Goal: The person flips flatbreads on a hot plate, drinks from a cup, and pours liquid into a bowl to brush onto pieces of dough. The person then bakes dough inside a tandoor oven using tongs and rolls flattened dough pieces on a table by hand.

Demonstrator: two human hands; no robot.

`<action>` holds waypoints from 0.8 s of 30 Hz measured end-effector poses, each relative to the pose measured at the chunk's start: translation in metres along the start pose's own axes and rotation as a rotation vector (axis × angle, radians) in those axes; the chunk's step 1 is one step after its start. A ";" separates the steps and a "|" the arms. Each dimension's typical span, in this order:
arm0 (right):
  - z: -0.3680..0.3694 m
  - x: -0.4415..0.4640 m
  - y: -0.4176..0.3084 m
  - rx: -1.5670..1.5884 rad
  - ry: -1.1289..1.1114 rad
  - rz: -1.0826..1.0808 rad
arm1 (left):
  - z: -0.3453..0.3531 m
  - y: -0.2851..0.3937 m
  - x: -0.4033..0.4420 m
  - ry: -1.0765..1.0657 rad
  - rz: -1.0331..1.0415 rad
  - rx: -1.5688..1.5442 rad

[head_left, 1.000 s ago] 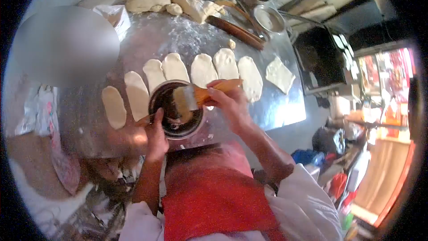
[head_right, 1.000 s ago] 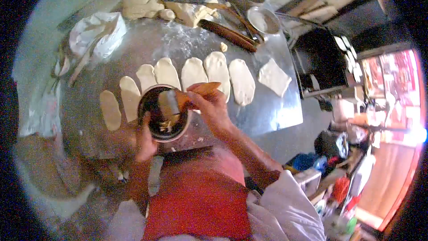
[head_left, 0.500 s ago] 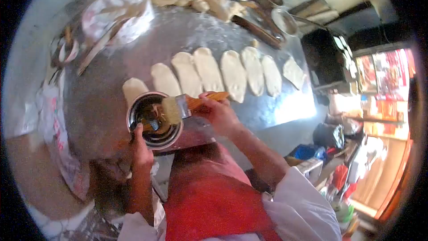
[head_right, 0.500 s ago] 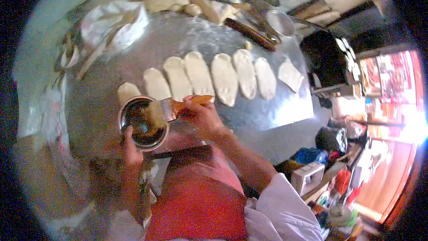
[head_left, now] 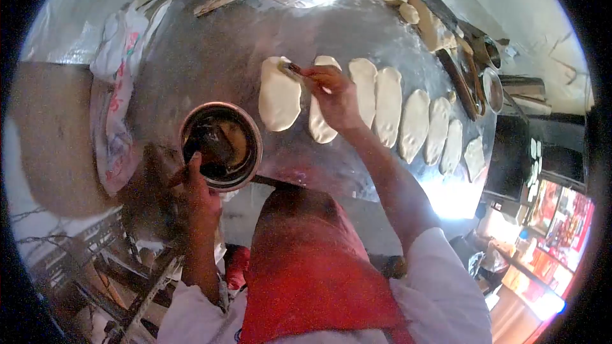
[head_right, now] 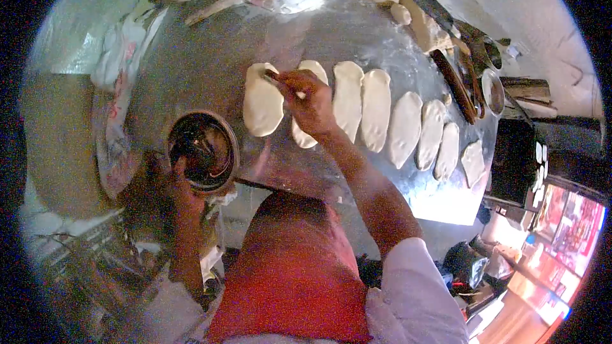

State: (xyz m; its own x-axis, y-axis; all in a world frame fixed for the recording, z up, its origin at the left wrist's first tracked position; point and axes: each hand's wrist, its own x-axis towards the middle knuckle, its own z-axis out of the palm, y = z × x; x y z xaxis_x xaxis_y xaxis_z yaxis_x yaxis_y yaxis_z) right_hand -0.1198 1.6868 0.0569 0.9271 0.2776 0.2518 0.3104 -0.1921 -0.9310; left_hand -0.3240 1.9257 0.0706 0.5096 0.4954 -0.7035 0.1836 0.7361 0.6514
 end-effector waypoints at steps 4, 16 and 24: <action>0.041 -0.033 0.019 -0.446 -0.238 -0.304 | -0.029 -0.006 0.012 -0.071 -0.070 -0.100; 0.026 -0.044 -0.002 -0.352 -0.274 -0.305 | -0.011 -0.020 0.014 0.023 -0.073 0.014; -0.042 -0.018 -0.002 -0.536 -0.059 -0.225 | 0.015 -0.018 0.011 -0.051 -0.076 0.024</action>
State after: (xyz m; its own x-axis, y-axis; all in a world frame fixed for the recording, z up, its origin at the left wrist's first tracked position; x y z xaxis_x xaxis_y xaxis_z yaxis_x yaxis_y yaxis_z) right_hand -0.1287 1.6429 0.0656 0.8175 0.4161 0.3983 0.5757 -0.5672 -0.5890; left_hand -0.3087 1.9110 0.0555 0.5353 0.4137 -0.7364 0.2434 0.7593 0.6035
